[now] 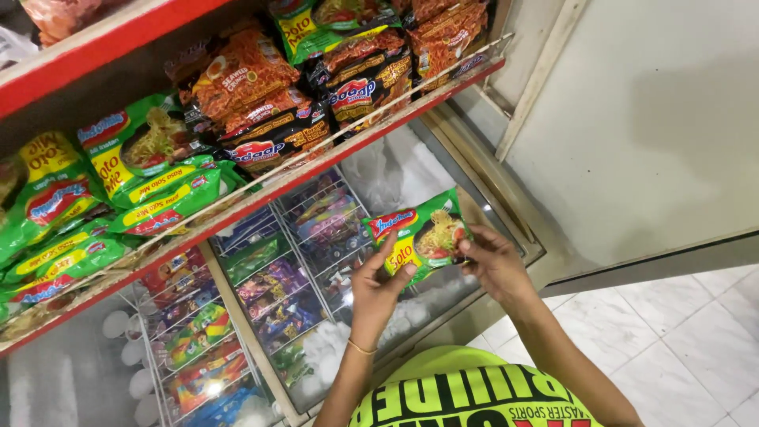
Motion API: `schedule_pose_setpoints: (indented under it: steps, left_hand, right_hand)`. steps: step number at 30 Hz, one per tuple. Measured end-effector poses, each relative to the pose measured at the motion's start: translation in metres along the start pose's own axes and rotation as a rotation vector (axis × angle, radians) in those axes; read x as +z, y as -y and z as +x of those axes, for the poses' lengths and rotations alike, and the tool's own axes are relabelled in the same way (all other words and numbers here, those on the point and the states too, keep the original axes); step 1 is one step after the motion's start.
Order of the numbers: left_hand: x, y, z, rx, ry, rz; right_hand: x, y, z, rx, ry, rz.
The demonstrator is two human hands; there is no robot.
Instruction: Wiping instant noodle packets with a cloth and placing them onto a display shelf in a grocery store.
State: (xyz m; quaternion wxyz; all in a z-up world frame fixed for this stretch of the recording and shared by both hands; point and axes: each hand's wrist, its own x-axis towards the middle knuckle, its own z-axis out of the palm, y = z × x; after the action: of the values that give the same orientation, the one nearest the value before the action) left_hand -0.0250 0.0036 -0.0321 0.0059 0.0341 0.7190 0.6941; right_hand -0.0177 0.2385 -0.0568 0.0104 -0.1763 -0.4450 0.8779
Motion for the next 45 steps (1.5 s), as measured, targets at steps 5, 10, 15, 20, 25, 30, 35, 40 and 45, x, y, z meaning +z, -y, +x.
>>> schedule_pose_setpoints:
  steps: [5, 10, 15, 20, 25, 30, 35, 40, 45]
  left_hand:
    - [0.021, -0.082, 0.004, -0.019, 0.046, -0.481]
    - [0.045, -0.112, 0.039, 0.138, 0.058, -0.566]
    - [0.072, -0.13, 0.069, 0.265, 0.058, -0.561]
    - [0.092, -0.147, 0.095, 0.329, 0.083, -0.472]
    - [0.106, -0.162, 0.141, 0.45, 0.067, -0.366]
    - [0.106, -0.188, 0.191, 0.467, 0.126, -0.208]
    - [0.102, -0.19, 0.251, 0.451, 0.132, -0.173]
    - [0.068, -0.213, 0.236, 0.509, -0.005, 0.101]
    - [0.039, -0.226, 0.231, 0.931, -0.419, 0.935]
  right_hand:
    - [0.025, 0.051, -0.007, -0.248, 0.059, 0.137]
    - [0.097, 0.094, -0.04, -0.626, 0.051, 0.067]
    - [0.092, 0.078, -0.019, -0.7, 0.236, -0.124]
    - [0.126, 0.118, 0.001, -0.821, 0.102, -0.124]
    - [0.152, 0.151, 0.032, -0.871, 0.106, -0.09]
    - [0.154, 0.169, 0.087, -0.816, 0.083, -0.017]
    - [0.174, 0.189, 0.12, -0.763, 0.106, 0.055]
    - [0.185, 0.205, 0.15, -0.702, 0.112, 0.133]
    - [0.196, 0.232, 0.152, -0.692, 0.101, -0.128]
